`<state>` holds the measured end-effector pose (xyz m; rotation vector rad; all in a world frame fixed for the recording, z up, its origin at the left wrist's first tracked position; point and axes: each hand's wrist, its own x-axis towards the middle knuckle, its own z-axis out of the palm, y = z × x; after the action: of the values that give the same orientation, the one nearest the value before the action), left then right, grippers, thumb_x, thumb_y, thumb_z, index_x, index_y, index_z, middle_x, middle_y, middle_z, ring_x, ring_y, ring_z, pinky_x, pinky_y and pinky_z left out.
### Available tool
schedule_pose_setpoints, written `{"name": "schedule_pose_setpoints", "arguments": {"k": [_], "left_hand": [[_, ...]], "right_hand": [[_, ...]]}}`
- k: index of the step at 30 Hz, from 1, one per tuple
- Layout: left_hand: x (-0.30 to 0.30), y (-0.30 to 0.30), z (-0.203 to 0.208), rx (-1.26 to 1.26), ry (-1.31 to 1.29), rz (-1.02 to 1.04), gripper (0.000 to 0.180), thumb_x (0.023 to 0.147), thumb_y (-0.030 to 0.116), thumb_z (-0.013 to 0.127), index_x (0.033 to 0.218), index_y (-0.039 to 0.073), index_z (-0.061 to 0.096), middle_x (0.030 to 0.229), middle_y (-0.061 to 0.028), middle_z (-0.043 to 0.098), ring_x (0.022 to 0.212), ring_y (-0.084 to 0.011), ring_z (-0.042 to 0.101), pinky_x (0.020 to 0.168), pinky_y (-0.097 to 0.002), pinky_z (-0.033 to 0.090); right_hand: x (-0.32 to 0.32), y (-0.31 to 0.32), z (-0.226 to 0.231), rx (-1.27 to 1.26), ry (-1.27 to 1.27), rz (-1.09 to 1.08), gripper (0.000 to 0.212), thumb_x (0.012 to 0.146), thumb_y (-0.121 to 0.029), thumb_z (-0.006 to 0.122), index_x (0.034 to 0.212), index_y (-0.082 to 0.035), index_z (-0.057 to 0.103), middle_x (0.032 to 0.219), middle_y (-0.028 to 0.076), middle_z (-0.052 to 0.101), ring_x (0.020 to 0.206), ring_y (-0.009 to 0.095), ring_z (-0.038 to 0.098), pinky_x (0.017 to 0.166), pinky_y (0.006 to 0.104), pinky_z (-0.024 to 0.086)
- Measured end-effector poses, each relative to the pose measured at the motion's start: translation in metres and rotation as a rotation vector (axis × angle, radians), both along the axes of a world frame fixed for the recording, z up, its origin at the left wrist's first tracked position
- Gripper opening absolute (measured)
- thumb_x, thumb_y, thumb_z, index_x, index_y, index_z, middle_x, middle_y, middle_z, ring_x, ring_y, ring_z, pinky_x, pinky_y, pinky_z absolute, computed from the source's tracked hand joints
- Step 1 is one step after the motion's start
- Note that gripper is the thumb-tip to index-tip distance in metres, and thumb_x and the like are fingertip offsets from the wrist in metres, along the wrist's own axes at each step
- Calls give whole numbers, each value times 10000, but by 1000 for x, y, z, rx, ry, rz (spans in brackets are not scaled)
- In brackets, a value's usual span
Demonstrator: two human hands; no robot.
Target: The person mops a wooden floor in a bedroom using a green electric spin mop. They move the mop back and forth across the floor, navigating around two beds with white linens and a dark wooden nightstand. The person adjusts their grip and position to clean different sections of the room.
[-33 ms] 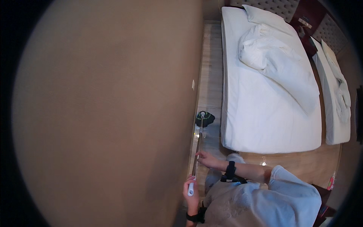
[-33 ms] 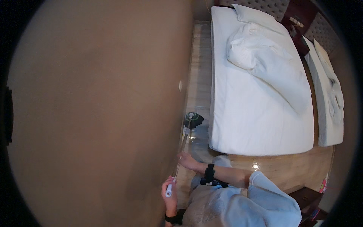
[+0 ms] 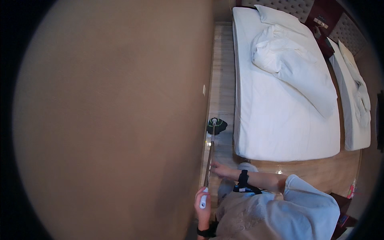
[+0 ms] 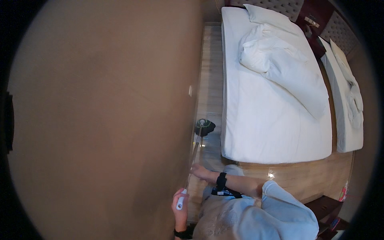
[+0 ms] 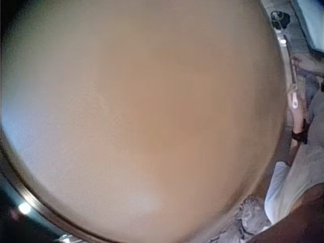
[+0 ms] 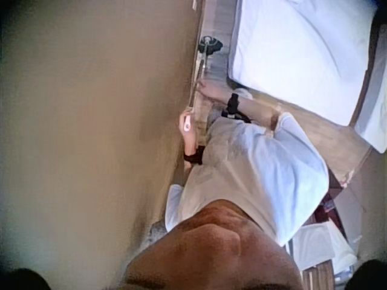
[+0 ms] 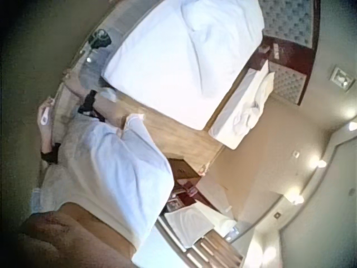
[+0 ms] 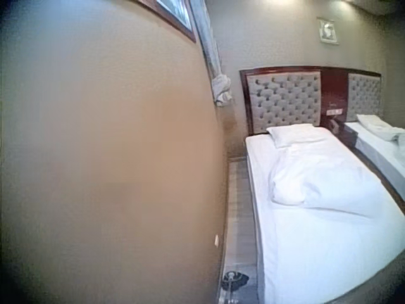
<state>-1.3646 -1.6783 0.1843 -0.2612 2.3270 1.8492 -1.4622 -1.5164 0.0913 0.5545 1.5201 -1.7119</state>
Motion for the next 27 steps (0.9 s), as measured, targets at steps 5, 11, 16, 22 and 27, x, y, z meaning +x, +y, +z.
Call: {"name": "schedule_pose_setpoints", "arguments": {"k": [5,11,16,22,27], "left_hand": [[5,-25,17,141,-279,-51,144,841,-15,541,983,10,552,1274,-174,469,1133,-261,492,907,-333,436],[-26,3,36,-335,-79,-264,155,781,24,571,930,39,613,1222,-196,509,1111,-328,525,914,-370,427],[-43,-4,15,-385,-66,-344,149,794,58,585,940,60,610,1248,-191,498,1116,-349,522,929,-375,425],[-95,17,16,-419,-166,-424,170,793,7,598,958,48,591,1260,-193,496,1158,-311,507,934,-364,417],[-172,78,-2,-171,-105,-352,135,816,-25,559,937,32,578,1232,-163,514,1167,-276,484,970,-353,377]], "right_hand": [[21,-33,-49,-653,-617,-262,282,871,-227,562,1055,-14,555,1008,192,582,948,299,600,855,434,506],[19,-55,-97,-710,-518,-450,96,891,-82,444,804,-50,469,722,62,463,601,190,433,575,339,411],[-4,-68,-106,-713,-733,-740,159,892,-44,409,746,-103,420,628,-9,336,480,106,294,456,257,286],[-52,-37,-109,-820,-749,-841,133,901,-75,448,778,-122,426,579,-42,328,441,98,289,431,258,283],[-135,36,-117,-1040,-616,-871,174,901,-103,485,741,-136,423,554,-43,347,434,106,320,438,265,304]]}}
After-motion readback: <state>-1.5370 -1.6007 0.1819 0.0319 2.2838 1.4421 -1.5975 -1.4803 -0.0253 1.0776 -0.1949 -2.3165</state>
